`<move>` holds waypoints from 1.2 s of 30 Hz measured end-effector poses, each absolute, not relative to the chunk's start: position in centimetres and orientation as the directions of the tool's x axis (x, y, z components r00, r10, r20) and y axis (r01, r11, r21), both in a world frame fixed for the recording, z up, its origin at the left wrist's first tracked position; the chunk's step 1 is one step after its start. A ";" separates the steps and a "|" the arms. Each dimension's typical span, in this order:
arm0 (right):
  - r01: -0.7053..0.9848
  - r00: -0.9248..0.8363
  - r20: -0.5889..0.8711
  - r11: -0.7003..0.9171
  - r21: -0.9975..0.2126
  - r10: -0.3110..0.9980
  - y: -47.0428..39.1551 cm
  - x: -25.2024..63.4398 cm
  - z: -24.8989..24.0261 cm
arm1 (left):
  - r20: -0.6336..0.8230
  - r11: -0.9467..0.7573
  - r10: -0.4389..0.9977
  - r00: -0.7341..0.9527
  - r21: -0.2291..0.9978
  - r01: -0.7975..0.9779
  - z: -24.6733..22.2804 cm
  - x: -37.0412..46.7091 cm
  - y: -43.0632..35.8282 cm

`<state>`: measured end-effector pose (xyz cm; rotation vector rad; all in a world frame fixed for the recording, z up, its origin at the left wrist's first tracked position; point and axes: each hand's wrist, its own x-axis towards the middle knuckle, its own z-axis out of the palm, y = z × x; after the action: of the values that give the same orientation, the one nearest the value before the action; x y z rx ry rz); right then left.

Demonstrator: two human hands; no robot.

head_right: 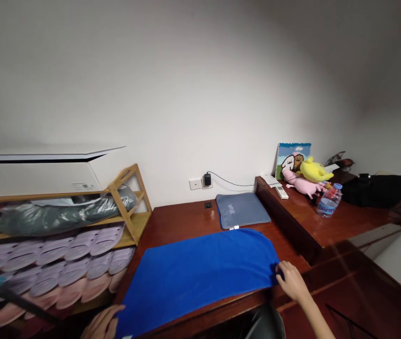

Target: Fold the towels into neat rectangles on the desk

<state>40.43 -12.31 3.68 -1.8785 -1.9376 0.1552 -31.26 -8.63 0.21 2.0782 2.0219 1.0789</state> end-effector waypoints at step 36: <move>0.948 0.179 -0.087 -0.196 -0.250 0.980 4.8 35.8 1.8 | 0.207 -0.195 0.964 0.169 0.111 0.975 -1.7 -25.2 8.5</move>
<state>35.79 4.82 1.77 -2.3019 -1.8970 0.3437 -25.21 8.55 -1.69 2.4376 2.0222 0.3690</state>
